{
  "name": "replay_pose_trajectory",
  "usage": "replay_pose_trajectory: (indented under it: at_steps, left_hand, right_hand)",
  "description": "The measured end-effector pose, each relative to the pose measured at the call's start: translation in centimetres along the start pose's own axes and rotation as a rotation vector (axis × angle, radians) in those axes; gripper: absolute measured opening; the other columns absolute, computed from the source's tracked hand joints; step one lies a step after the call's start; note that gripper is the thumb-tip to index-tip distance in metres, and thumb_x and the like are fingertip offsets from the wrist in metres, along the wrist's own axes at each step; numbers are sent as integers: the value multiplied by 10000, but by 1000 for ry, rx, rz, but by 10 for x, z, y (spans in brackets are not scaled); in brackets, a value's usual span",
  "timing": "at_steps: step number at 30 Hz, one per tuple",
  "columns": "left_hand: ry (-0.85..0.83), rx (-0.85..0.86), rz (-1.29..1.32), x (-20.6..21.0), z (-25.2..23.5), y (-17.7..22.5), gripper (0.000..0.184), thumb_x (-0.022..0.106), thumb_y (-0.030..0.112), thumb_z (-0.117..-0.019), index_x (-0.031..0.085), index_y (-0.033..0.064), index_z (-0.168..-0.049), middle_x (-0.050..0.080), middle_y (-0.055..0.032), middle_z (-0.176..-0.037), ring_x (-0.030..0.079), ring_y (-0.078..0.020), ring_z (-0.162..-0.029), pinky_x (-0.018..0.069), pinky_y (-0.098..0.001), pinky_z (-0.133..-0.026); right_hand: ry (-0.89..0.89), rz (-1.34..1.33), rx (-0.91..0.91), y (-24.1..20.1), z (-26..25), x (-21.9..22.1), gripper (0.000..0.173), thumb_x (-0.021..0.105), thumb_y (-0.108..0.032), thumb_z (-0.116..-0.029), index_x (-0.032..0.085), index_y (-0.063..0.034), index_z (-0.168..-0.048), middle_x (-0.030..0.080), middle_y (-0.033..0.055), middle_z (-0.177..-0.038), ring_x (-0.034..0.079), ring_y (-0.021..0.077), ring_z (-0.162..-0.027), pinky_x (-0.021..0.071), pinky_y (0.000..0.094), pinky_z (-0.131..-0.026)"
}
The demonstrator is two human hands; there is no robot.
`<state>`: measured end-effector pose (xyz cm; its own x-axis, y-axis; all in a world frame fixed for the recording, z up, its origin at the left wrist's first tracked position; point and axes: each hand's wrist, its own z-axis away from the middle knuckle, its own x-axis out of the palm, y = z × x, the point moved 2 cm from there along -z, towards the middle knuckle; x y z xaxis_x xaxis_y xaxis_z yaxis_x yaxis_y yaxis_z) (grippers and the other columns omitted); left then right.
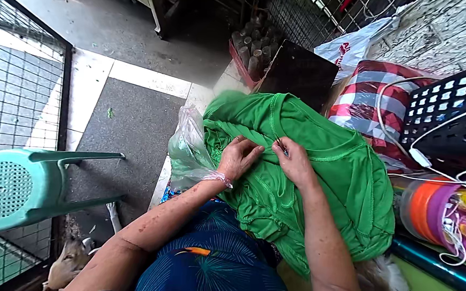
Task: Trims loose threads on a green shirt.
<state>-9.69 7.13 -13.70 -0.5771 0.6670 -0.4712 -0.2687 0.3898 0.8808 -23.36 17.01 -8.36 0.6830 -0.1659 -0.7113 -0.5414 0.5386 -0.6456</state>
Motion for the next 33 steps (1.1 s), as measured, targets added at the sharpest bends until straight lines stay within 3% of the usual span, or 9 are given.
replay_pose_trajectory:
  at_steps: [3,6,11,19,23,26,28,30,33]
  left_hand:
    - [-13,-58,-84,7,1,5,248,780,294,-897,766,58,-974,671,-140,-987,647,-274,-822,523,-493,-721]
    - [-106,-135,-60,2,-2,7,152,784,207,-900,776,63,-946,680,-144,-1004,657,-287,-878,521,-521,-776]
    - [-177,-242,161,-11,-5,-3,88,766,150,-916,789,66,-902,717,-58,-974,650,-138,-940,516,-375,-868]
    - [-159,-118,186,-18,0,-21,134,659,135,-992,711,25,-936,678,-42,-838,620,-74,-749,514,-279,-734]
    - [-133,-171,289,-20,3,-24,131,634,128,-1008,689,23,-954,704,-18,-812,652,-25,-726,551,-227,-745]
    - [-88,-152,324,-17,6,-26,135,633,129,-1007,690,16,-963,721,-24,-822,676,-29,-738,564,-230,-762]
    - [-59,-146,285,-18,10,-24,123,639,131,-1006,683,25,-962,720,-27,-819,678,-36,-728,569,-230,-746]
    - [-27,-136,227,-17,13,-21,119,647,121,-999,687,17,-958,703,-46,-832,665,-67,-750,554,-261,-764]
    - [18,-84,194,-15,16,-21,115,654,110,-986,690,14,-936,682,-53,-839,645,-77,-766,536,-262,-766]
  right_hand:
    - [44,33,-82,3,2,3,165,553,-68,-1049,638,74,-1049,633,204,-833,633,324,-756,510,495,-702]
    - [50,110,-141,2,3,7,151,576,-57,-1032,648,74,-1055,664,227,-840,677,384,-786,532,560,-711]
    - [62,190,-151,2,8,4,116,607,-12,-997,657,65,-1068,682,243,-861,694,423,-813,536,596,-706]
    - [141,250,-210,5,9,4,110,638,44,-946,664,68,-1050,684,251,-859,697,437,-784,538,596,-660]
    - [309,165,-377,-6,16,-1,318,750,-8,-859,663,55,-1159,678,233,-1033,698,365,-812,563,504,-657]
    - [94,50,-384,-14,23,-5,371,702,-94,-907,589,22,-1242,674,171,-1020,670,280,-840,551,455,-708]
    - [-37,139,-284,-15,22,-1,300,684,-89,-960,627,24,-1232,700,204,-1008,705,361,-896,557,557,-757]
    - [-55,245,-243,-16,22,5,240,701,-77,-952,686,35,-1164,700,240,-992,706,421,-888,543,601,-750]
    - [-13,370,-267,-21,24,11,211,730,-67,-921,732,29,-1109,698,237,-950,703,414,-851,538,589,-735]
